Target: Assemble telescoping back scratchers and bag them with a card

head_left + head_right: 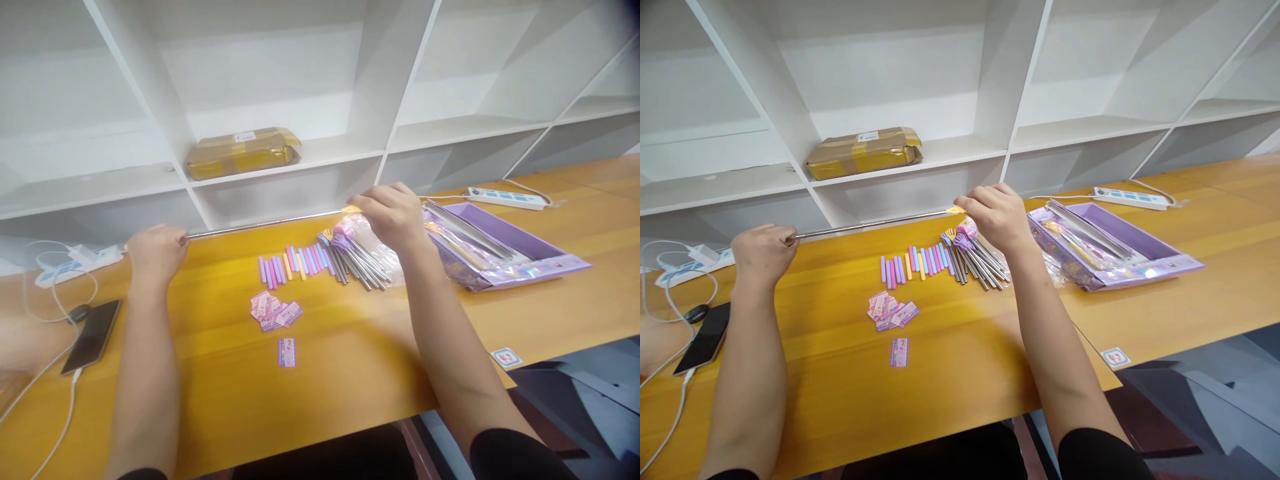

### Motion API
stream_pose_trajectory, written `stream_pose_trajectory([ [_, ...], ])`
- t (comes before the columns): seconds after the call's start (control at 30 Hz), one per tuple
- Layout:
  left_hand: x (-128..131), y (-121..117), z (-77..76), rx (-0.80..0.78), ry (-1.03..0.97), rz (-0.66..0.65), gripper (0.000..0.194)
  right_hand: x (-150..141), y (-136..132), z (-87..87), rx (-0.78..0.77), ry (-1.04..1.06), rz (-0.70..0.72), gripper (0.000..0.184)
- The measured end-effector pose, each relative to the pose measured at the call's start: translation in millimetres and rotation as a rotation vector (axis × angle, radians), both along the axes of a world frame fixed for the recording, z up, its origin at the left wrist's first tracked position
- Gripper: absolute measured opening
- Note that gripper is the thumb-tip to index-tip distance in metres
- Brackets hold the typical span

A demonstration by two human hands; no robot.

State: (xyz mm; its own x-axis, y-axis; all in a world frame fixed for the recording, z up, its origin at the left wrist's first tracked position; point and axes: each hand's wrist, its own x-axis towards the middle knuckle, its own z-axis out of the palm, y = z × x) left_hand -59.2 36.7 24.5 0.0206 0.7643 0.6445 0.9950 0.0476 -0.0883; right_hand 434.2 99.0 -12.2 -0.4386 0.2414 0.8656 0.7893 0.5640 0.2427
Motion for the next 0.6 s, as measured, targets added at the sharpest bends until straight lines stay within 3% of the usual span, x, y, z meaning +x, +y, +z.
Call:
stream_pose_trajectory([
  [0.2, -6, 2, -4.7, 0.019, 0.016, 0.006, 0.029, 4, 1, -1.6, -0.076, 0.002, -0.018, 0.032],
  [0.47, -76, -6, -5.0, 0.095, 0.020, 0.083, 0.028, 69, 5, -4.4, -0.238, 0.187, -0.272, 0.036],
  [0.6, -85, -9, -6.4, 0.100, 0.055, 0.111, 0.027, 82, 6, -6.1, -0.284, 0.256, -0.282, 0.033],
])
